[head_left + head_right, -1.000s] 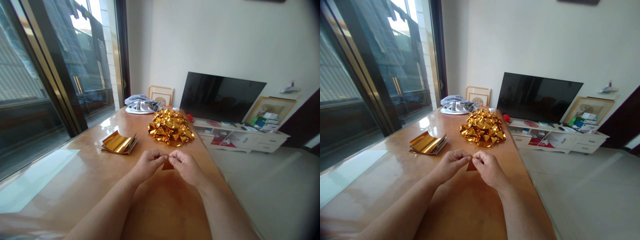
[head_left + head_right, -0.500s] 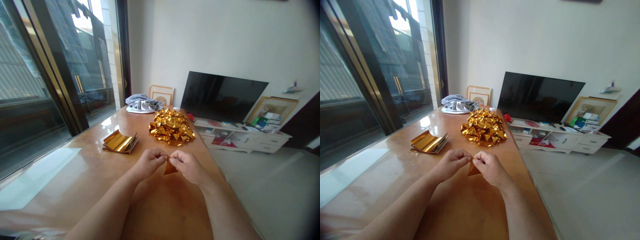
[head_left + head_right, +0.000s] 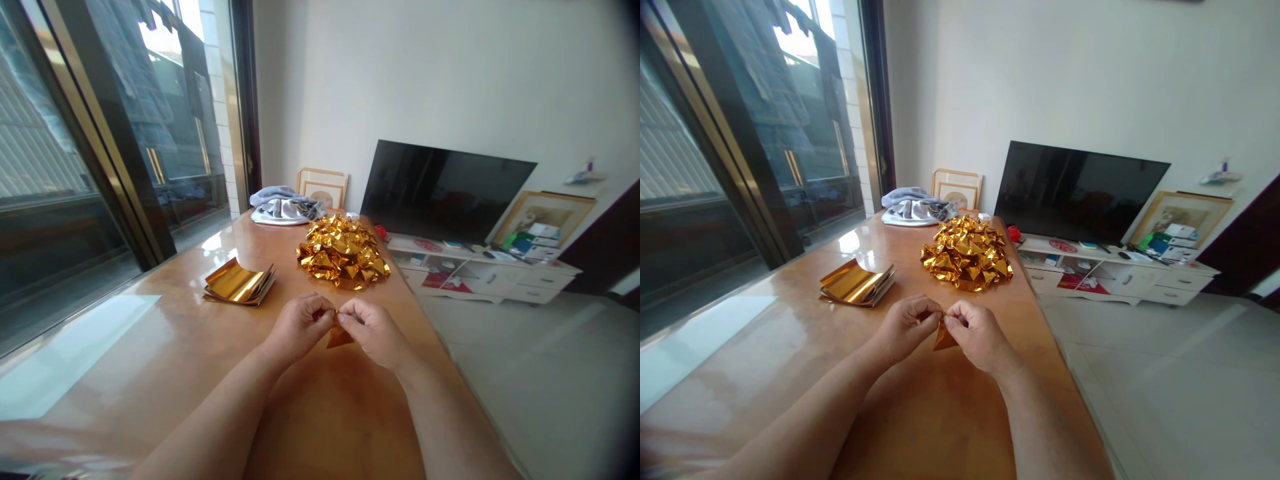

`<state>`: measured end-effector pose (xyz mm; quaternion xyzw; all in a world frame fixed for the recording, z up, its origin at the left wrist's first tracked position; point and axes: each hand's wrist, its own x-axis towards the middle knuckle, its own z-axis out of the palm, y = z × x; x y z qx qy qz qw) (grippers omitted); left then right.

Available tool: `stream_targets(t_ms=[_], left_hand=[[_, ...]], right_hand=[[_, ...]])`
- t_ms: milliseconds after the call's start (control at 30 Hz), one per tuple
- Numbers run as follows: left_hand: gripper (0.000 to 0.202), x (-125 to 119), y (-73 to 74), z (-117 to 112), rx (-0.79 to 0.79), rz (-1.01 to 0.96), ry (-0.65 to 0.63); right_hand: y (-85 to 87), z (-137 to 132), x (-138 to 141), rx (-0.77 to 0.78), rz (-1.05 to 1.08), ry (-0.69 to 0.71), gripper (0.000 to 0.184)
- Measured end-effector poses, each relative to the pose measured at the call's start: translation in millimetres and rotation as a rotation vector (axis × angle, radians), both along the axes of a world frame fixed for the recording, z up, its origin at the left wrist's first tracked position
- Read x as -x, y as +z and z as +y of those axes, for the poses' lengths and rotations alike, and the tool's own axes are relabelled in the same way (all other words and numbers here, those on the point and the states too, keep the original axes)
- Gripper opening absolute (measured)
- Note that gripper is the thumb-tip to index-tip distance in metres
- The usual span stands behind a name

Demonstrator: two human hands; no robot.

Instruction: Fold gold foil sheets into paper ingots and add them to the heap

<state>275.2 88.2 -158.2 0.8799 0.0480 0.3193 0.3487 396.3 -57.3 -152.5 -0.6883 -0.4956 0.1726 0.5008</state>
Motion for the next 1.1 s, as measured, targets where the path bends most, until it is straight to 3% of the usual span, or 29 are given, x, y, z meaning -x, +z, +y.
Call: stream_targets(t_ms=[200,400,600,767,933,1100], left_hand=[[0.022,1,3.3,-7,0.042,0.053,-0.055],[0.031,1,1.6,-14,0.277,0.009,-0.197],[0.025,0,-0.7,-11,0.377,-0.03,-0.175],[0.015,1,1.7,-6,0.481,-0.036,-0.12],[0.013,4,5.1,-4,0.625,0.001,-0.192],[0.018,5,7.2,-4,0.758,0.046,-0.276]], right_hand=[[-0.9,2,-2,-0.03,-0.039,-0.107,0.018],[-0.9,2,-1,-0.087,0.021,-0.154,0.018],[2.6,-1,-4,-0.116,0.072,-0.09,0.018],[8.9,-7,-5,-0.039,0.16,0.032,0.019],[14.2,-10,-2,0.009,0.238,0.125,0.02],[15.7,-9,-3,0.02,0.26,0.128,0.026]])
